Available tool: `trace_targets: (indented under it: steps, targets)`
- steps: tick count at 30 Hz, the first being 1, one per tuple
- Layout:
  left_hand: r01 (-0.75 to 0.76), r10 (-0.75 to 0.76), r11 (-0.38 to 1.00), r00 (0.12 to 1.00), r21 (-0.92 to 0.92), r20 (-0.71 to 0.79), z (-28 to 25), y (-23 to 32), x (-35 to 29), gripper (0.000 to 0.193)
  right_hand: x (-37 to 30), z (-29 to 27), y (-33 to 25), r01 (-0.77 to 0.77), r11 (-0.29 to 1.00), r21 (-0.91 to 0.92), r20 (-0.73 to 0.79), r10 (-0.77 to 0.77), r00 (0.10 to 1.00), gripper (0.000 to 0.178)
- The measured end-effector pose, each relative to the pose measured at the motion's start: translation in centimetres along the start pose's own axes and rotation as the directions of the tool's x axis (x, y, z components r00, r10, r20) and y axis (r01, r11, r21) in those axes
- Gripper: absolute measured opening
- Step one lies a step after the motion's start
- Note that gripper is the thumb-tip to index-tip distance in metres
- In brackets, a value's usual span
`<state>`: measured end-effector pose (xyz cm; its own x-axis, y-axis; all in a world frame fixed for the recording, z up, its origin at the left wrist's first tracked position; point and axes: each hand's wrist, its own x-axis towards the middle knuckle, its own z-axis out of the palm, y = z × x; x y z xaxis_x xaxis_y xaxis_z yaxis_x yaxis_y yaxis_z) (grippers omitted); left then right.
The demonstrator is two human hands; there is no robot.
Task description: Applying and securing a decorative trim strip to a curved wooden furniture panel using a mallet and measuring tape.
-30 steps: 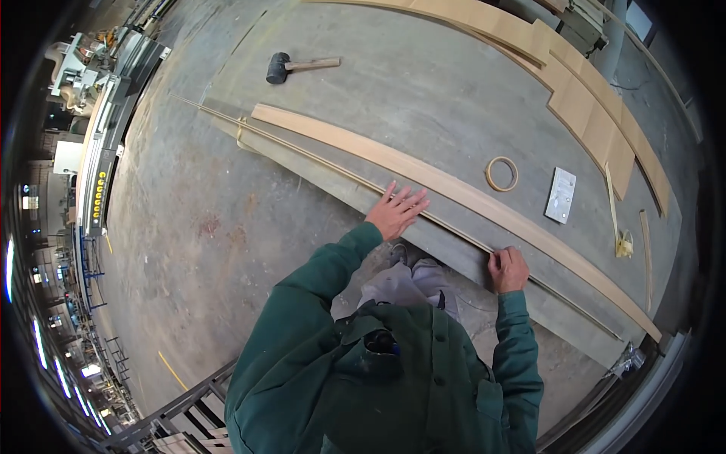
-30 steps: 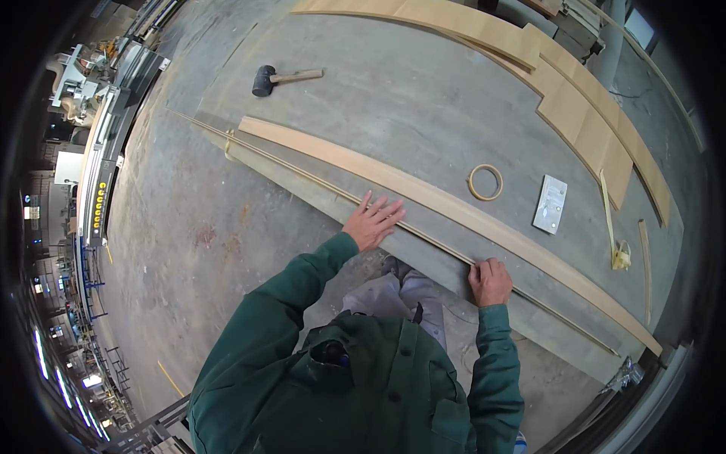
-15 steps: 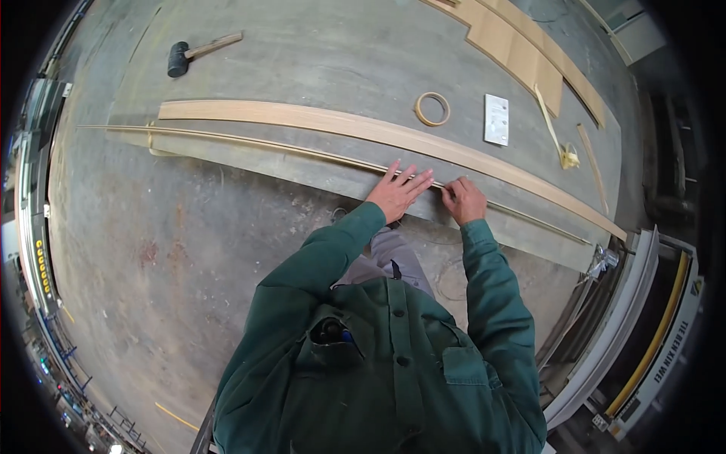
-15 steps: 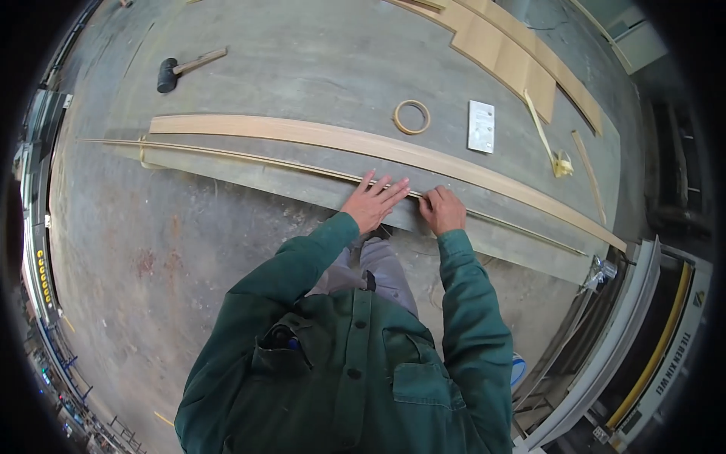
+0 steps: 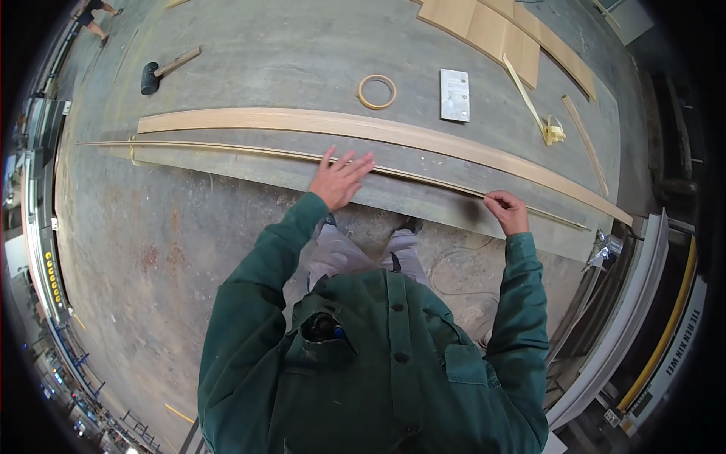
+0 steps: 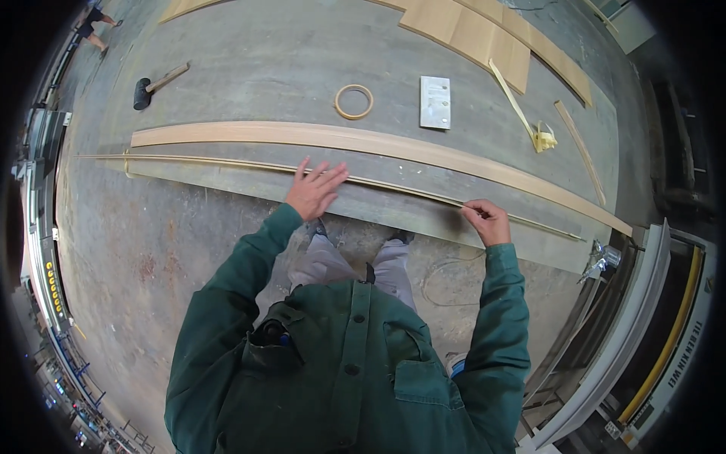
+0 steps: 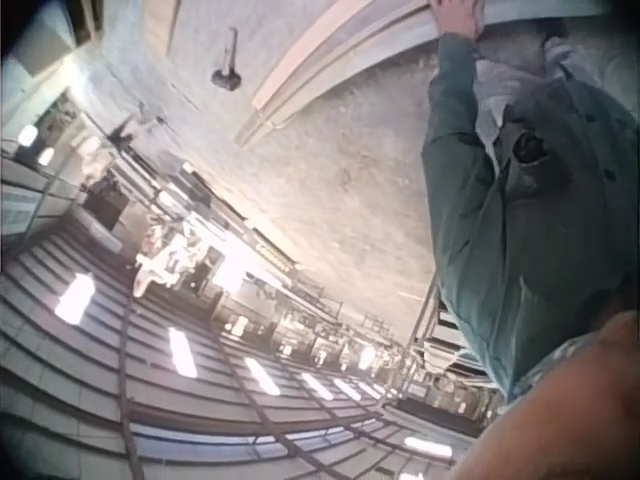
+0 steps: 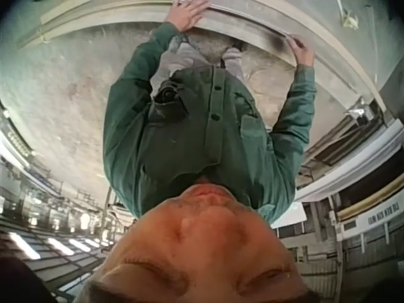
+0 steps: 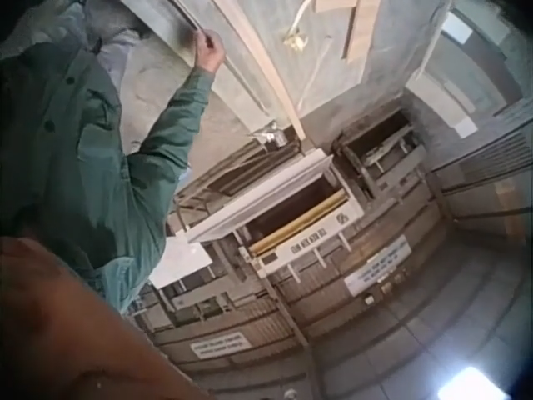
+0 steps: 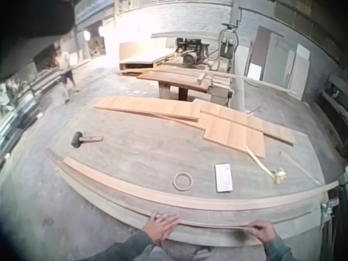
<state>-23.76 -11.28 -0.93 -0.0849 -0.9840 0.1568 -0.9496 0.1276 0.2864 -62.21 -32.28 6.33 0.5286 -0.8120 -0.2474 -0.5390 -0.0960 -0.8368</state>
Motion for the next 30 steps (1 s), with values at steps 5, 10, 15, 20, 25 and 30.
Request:
trace_targets:
  steps: [5, 10, 15, 20, 25, 30]
  targets:
    - [0.140, -0.149, 0.988, 0.974, -0.068, -0.170, 1.4, 2.6, 1.5, 0.042, 0.3, -2.2, 0.4, 0.086, 0.995, -0.058, 0.063, -0.082, 0.995, 0.011]
    - [0.124, -0.162, 0.973, 0.967, -0.194, -0.197, 2.9, 5.6, 4.9, 0.028, 1.5, -1.8, 1.8, 0.198, 0.977, -0.075, 0.071, -0.193, 0.979, 0.011]
    - [0.158, -0.215, 0.939, 0.963, -0.304, -0.164, 2.8, 7.3, 5.8, 0.015, 1.8, -1.7, 2.5, 0.234, 0.952, -0.199, 0.089, -0.220, 0.971, 0.009]
    - [0.163, -0.237, 0.929, 0.951, -0.332, -0.198, 3.2, 7.3, 5.7, 0.012, 2.0, -1.6, 2.4, 0.222, 0.946, -0.236, 0.076, -0.210, 0.975, 0.010]
    - [0.152, -0.240, 0.923, 0.945, -0.354, -0.221, 3.4, 7.3, 5.6, 0.012, 1.9, -1.5, 2.4, 0.218, 0.941, -0.261, 0.068, -0.207, 0.976, 0.011]
    - [0.147, -0.243, 0.919, 0.942, -0.366, -0.232, 3.7, 7.1, 5.5, 0.012, 1.8, -1.2, 2.4, 0.222, 0.923, -0.313, 0.066, -0.213, 0.975, 0.011]
